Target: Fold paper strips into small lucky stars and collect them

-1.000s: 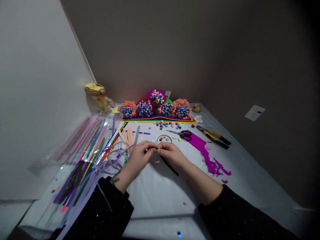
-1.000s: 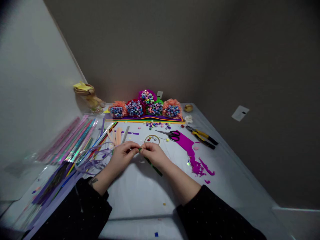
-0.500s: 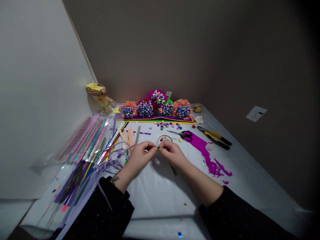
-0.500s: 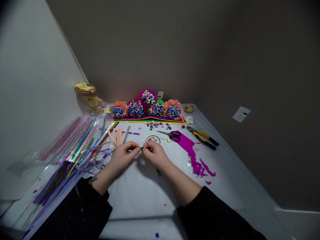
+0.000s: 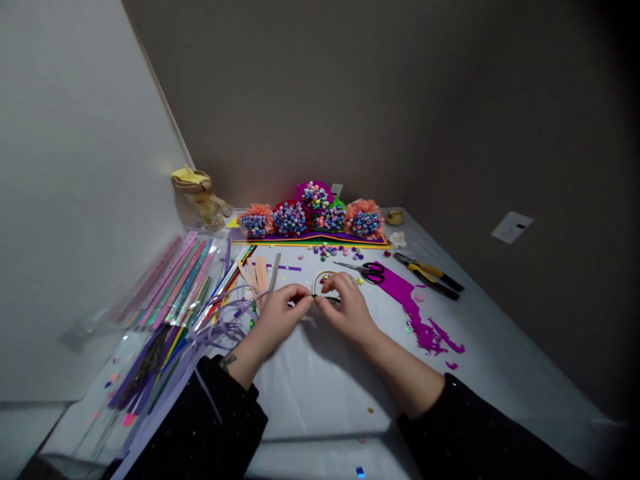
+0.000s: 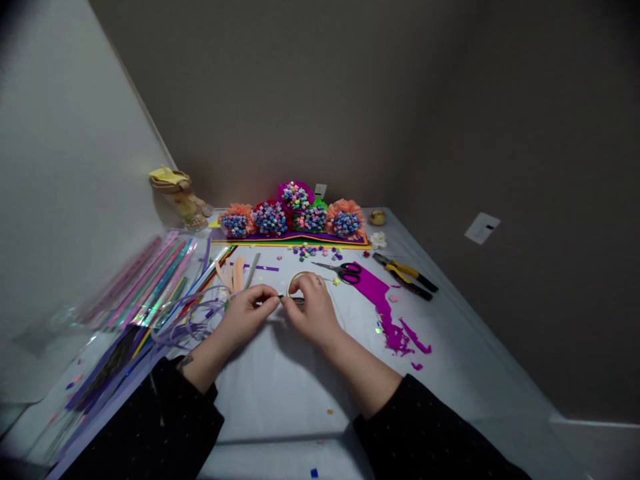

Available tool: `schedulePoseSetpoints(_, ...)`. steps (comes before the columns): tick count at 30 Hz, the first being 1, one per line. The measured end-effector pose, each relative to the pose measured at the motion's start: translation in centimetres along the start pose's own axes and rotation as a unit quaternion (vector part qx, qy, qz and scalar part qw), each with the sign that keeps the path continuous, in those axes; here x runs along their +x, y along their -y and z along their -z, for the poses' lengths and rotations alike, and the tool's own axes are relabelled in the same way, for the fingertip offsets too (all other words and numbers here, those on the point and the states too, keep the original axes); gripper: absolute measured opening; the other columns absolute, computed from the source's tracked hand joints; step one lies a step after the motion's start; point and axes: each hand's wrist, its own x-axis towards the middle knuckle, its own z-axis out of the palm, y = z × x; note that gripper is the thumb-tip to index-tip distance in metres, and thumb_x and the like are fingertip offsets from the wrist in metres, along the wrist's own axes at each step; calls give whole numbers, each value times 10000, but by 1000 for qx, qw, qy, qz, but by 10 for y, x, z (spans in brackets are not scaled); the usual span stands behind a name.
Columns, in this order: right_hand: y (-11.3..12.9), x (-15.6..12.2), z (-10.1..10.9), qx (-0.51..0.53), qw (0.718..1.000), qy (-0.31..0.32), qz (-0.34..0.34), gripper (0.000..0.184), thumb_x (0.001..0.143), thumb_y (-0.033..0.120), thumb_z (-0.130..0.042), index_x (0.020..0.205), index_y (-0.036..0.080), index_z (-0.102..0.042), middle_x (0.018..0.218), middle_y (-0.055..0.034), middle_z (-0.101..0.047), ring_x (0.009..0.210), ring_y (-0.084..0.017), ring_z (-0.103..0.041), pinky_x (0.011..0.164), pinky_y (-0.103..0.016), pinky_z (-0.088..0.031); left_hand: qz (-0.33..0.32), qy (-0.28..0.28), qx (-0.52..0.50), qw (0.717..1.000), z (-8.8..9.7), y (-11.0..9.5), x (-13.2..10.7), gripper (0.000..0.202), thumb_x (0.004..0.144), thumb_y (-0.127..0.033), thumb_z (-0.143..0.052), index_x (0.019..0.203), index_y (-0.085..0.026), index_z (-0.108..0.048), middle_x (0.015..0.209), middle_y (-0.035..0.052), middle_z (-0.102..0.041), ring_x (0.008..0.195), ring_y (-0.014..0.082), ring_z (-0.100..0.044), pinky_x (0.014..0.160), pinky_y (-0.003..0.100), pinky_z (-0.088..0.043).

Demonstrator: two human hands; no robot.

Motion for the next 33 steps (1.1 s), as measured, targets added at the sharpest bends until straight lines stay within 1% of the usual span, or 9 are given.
schedulePoseSetpoints(3, 3, -2, 1, -27, 998, -48, 5, 89, 766, 226, -595, 717, 198, -527, 835, -44, -530, 865, -227, -494, 793, -369, -364, -7, -12, -21, 1000, 0, 3, -1, 159, 784, -297, -578, 802, -156, -649, 772, 14, -650, 719, 141, -578, 652, 235, -442)
schedulePoseSetpoints(7, 6, -4, -1, 9, 998, -58, 8, 66, 777, 206, -578, 712, 206, -568, 891, -50, -536, 905, -225, -504, 830, -385, -380, -6, -3, -40, 999, 0, 5, -1, 159, 783, -300, -589, 817, -157, -652, 769, 13, -651, 714, 139, -577, 656, 237, -442)
schedulePoseSetpoints(13, 10, -6, -5, 55, 996, -66, 8, 58, 787, 187, -542, 734, 206, -555, 899, -52, -525, 905, -219, -514, 822, -384, -402, 15, 14, -67, 998, 1, -1, -1, 161, 769, -307, -598, 765, -149, -628, 699, -4, -608, 671, 128, -538, 636, 235, -427)
schedulePoseSetpoints(20, 8, -5, -6, 104, 993, -40, -34, 56, 767, 171, -532, 720, 201, -542, 884, -50, -521, 901, -206, -519, 815, -358, -409, 26, 14, -75, 997, -1, -4, -1, 161, 766, -307, -580, 716, -154, -592, 660, -22, -561, 643, 119, -505, 615, 224, -399)
schedulePoseSetpoints(24, 6, -2, -6, 124, 991, 0, -48, 66, 749, 180, -536, 685, 197, -536, 843, -41, -524, 840, -193, -524, 767, -329, -416, 42, 0, -66, 997, -2, -4, 0, 204, 745, -337, -581, 651, -160, -546, 610, -32, -518, 607, 117, -478, 581, 224, -373)
schedulePoseSetpoints(26, 5, -2, -8, 123, 991, 15, -42, 75, 745, 177, -536, 673, 195, -534, 819, -36, -520, 813, -187, -525, 746, -320, -422, 58, -5, -70, 996, -2, -4, 1, 222, 732, -348, -585, 628, -158, -539, 592, -33, -510, 592, 116, -468, 575, 227, -365)
schedulePoseSetpoints(28, 5, -3, -9, 104, 994, 1, -31, 64, 754, 169, -539, 696, 195, -549, 822, -41, -521, 829, -193, -528, 747, -323, -429, 73, -15, -89, 993, -2, -2, 2, 219, 711, -353, -601, 635, -154, -549, 598, -29, -523, 596, 116, -473, 583, 232, -369)
schedulePoseSetpoints(30, 5, -5, -10, 70, 997, -28, -2, 48, 774, 165, -545, 784, 194, -582, 871, -60, -525, 890, -211, -526, 785, -345, -435, 91, -30, -125, 988, -3, -1, 3, 227, 692, -368, -619, 658, -152, -557, 602, -29, -532, 591, 114, -474, 578, 232, -371)
schedulePoseSetpoints(33, 4, -8, -11, 11, 997, -57, 56, 145, 794, 182, -574, 937, 192, -595, 948, -87, -521, 954, -235, -513, 830, -380, -436, 125, -47, -186, 974, -6, 2, 3, 261, 672, -394, -647, 670, -150, -551, 557, -48, -501, 530, 91, -433, 525, 217, -342)
